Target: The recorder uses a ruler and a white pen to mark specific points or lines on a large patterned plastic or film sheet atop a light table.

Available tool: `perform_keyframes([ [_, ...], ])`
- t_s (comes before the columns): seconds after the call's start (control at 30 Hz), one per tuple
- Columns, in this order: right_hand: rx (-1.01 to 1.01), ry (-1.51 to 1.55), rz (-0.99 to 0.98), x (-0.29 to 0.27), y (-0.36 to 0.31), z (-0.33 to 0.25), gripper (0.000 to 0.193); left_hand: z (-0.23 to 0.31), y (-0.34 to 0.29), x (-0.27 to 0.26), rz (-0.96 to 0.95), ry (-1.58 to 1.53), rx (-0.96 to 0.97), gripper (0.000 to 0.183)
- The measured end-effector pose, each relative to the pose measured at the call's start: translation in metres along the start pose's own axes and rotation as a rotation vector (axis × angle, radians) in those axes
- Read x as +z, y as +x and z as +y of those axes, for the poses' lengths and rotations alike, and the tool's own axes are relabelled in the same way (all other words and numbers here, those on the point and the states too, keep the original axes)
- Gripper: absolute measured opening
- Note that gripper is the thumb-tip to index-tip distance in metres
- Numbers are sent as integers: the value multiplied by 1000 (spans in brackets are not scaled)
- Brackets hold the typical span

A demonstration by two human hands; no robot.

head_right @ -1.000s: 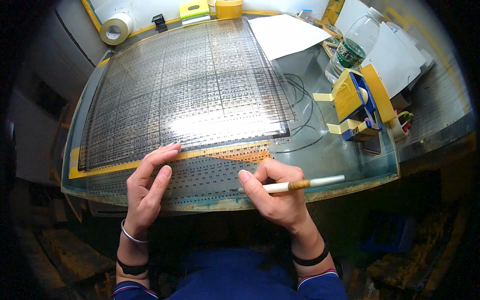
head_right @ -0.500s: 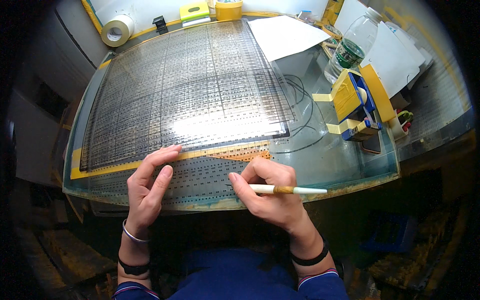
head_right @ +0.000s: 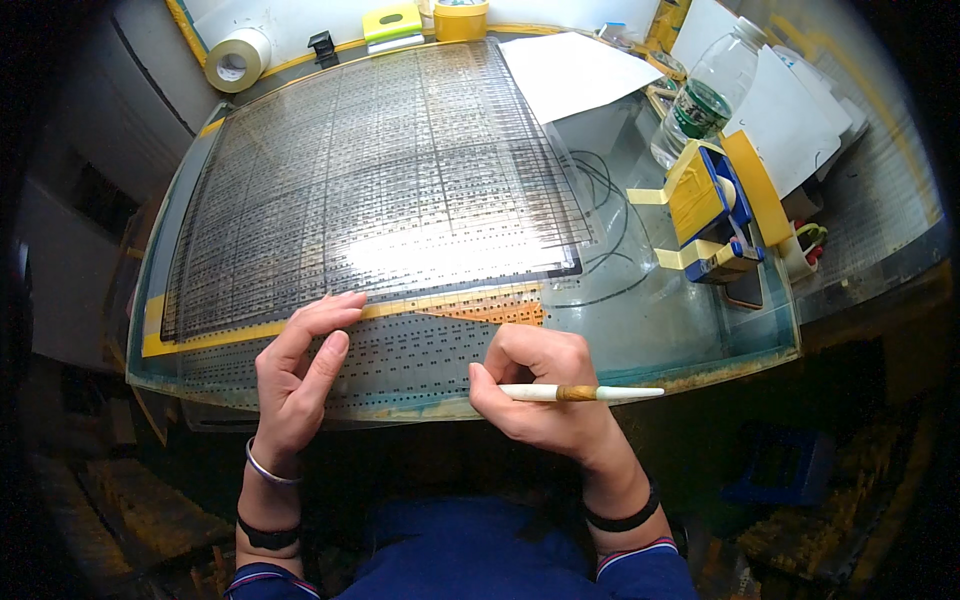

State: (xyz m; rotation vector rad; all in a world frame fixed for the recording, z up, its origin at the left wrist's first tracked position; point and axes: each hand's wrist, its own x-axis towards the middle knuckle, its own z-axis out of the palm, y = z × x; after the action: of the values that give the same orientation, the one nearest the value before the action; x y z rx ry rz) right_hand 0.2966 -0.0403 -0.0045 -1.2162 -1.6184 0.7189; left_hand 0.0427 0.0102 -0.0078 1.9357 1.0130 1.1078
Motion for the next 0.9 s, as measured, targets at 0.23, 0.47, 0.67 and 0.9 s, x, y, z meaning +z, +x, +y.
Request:
perform_keyframes([
  [0.23,27,14,16,1,0,1,24,1,0,-3,-37,-3,-16,23],
  [0.47,85,61,54,2,2,-2,24,1,0,-2,-33,0,-13,22],
  [0.67,88,74,-32,-2,-2,0,24,0,0,0,7,26,16,18],
  [0.9,65,40,-9,0,-1,2,24,-2,0,0,13,21,14,18],
])
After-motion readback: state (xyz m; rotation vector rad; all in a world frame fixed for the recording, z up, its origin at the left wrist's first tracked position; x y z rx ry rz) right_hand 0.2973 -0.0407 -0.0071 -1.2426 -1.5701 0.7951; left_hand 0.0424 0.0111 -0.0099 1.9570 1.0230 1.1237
